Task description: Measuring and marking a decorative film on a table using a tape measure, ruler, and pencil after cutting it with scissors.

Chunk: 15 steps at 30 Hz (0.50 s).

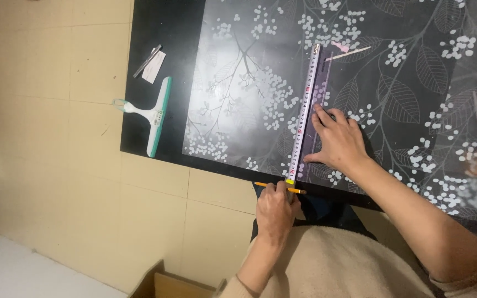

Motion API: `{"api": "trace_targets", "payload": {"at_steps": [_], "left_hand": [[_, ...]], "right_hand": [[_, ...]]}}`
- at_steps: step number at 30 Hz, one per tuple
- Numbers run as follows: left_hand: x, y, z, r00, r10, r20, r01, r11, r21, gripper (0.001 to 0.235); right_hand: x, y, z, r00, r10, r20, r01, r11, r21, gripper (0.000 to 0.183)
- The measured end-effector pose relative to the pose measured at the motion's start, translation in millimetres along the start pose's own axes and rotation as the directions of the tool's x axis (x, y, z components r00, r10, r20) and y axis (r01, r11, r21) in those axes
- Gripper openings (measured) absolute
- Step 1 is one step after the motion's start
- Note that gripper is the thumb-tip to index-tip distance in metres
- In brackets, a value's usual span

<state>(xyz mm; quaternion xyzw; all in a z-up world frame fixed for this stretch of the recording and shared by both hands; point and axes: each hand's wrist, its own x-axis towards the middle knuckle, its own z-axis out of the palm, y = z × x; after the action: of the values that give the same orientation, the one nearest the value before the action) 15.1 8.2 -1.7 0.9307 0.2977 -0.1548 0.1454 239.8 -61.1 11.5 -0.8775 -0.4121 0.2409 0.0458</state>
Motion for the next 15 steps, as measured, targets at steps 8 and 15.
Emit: {"api": "trace_targets", "payload": {"at_steps": [8,15], "left_hand": [[-0.8,3.2,-7.9,1.0,-0.006,0.014,0.006,1.0,0.006,0.032],[0.0,0.2,3.4,0.999,-0.004,-0.041,0.003,1.0,-0.015,0.03]], "right_hand": [[0.0,0.3,-1.0,1.0,-0.008,-0.001,0.008,1.0,-0.003,0.112],[-0.1,-0.9,-3.1,1.0,-0.005,0.0,0.005,1.0,-0.004,0.113]]}}
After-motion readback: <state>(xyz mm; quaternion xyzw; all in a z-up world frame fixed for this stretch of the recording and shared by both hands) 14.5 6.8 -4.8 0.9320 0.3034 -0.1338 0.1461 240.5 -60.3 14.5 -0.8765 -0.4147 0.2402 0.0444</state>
